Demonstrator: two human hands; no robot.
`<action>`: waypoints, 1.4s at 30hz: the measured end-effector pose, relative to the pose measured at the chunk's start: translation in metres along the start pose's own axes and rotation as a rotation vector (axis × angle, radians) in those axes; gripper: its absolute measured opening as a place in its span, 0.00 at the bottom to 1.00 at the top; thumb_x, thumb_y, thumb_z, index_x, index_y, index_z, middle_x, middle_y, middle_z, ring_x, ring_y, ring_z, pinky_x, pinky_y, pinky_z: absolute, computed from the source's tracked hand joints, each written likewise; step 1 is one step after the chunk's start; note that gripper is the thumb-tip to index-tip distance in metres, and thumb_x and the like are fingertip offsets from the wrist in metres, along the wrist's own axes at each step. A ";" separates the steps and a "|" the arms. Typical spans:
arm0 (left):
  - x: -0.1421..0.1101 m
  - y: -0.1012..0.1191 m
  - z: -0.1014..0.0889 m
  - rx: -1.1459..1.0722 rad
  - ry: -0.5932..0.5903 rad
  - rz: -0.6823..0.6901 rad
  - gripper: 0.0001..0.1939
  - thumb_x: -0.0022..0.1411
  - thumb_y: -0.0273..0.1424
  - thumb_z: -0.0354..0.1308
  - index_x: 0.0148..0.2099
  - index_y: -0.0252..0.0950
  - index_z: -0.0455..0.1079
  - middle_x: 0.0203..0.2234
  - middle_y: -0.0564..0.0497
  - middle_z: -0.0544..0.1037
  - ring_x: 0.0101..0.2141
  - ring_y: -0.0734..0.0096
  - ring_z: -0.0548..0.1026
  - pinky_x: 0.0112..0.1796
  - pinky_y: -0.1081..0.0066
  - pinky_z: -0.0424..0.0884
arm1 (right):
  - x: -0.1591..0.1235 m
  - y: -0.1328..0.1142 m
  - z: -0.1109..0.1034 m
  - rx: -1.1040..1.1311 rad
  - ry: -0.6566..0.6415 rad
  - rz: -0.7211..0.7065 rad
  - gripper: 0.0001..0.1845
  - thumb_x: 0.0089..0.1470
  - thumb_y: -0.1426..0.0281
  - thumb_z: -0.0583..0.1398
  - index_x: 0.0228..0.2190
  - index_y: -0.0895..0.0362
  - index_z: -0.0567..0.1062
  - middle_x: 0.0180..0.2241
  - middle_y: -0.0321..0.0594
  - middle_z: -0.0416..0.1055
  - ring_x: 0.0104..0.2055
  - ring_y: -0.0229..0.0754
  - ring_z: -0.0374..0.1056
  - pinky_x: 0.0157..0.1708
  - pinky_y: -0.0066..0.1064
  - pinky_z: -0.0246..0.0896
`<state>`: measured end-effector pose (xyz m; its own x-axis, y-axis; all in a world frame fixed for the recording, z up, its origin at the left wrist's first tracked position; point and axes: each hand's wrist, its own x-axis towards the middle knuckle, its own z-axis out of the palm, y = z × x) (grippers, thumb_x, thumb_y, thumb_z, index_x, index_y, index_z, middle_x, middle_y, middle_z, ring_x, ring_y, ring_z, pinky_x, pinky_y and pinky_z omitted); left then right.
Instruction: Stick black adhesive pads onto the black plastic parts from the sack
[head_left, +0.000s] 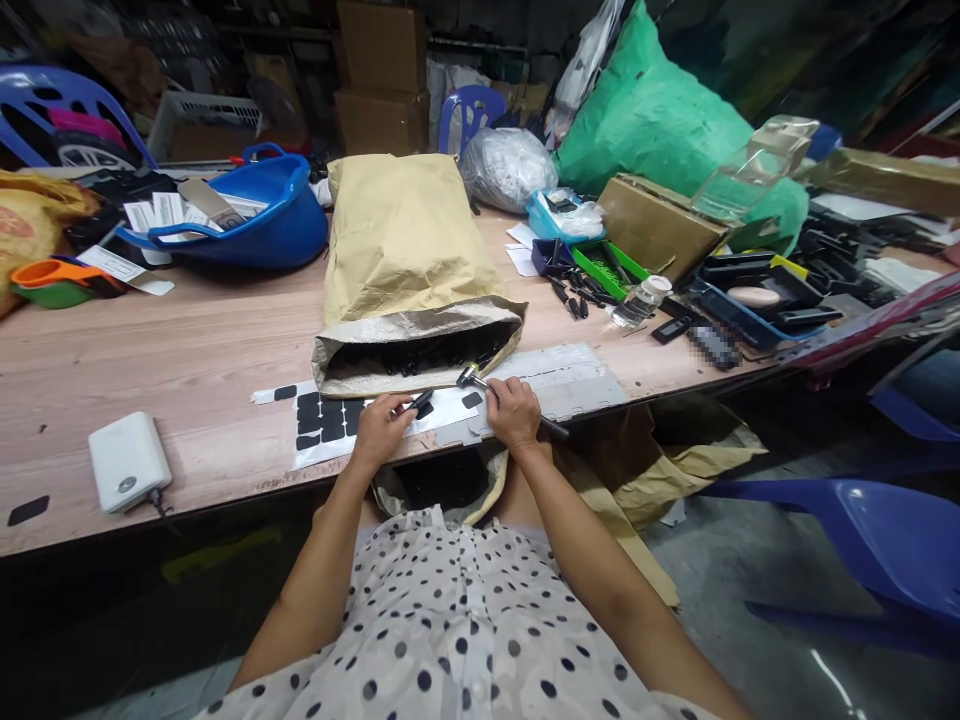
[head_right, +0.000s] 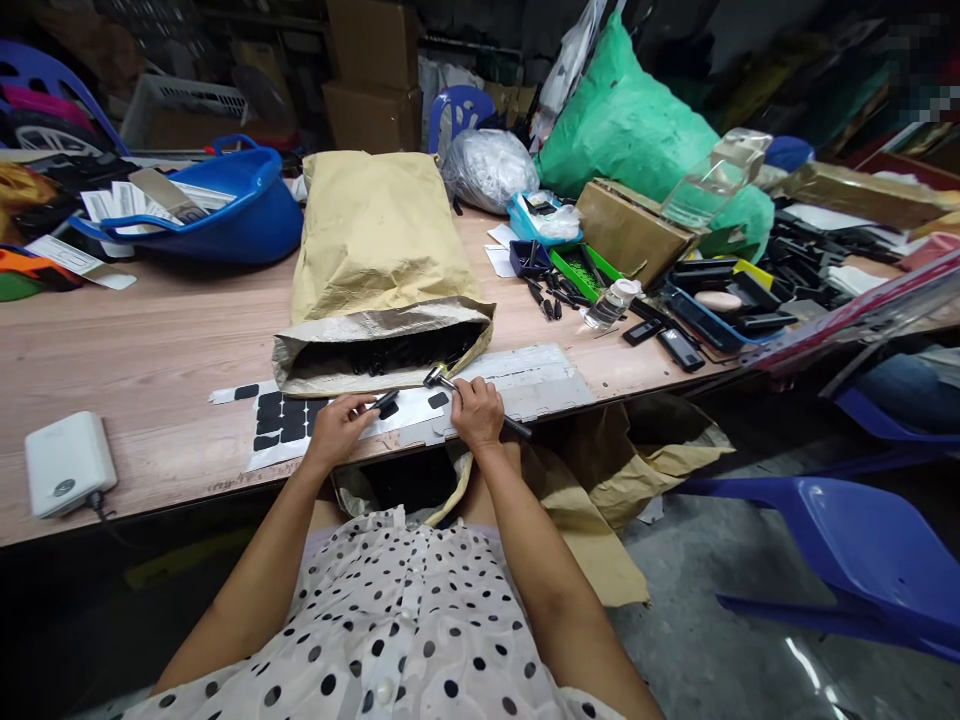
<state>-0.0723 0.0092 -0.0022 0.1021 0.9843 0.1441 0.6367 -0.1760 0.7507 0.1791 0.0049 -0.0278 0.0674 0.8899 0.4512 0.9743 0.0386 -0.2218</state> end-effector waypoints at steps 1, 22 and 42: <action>-0.002 0.002 0.004 -0.001 -0.044 0.017 0.12 0.57 0.32 0.60 0.43 0.39 0.79 0.30 0.53 0.77 0.29 0.70 0.73 0.35 0.69 0.72 | 0.000 0.000 0.000 -0.002 0.000 0.001 0.13 0.61 0.70 0.57 0.43 0.52 0.79 0.36 0.44 0.69 0.39 0.47 0.59 0.39 0.34 0.52; 0.008 0.014 0.041 0.180 -0.010 0.179 0.11 0.58 0.32 0.63 0.45 0.41 0.78 0.35 0.50 0.78 0.39 0.63 0.75 0.42 0.66 0.71 | 0.005 0.004 -0.006 0.116 -0.039 0.053 0.12 0.61 0.70 0.57 0.41 0.52 0.80 0.35 0.43 0.72 0.39 0.47 0.64 0.38 0.34 0.57; 0.010 0.016 0.043 0.108 -0.064 0.158 0.08 0.59 0.33 0.64 0.41 0.45 0.80 0.34 0.51 0.76 0.40 0.62 0.73 0.44 0.63 0.70 | -0.037 -0.024 -0.041 0.306 -0.067 -0.008 0.17 0.66 0.67 0.52 0.44 0.53 0.80 0.34 0.42 0.76 0.37 0.43 0.73 0.36 0.29 0.65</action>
<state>-0.0279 0.0170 -0.0166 0.2537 0.9440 0.2110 0.6867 -0.3294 0.6481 0.1621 -0.0477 -0.0033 0.0355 0.9165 0.3984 0.8641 0.1722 -0.4730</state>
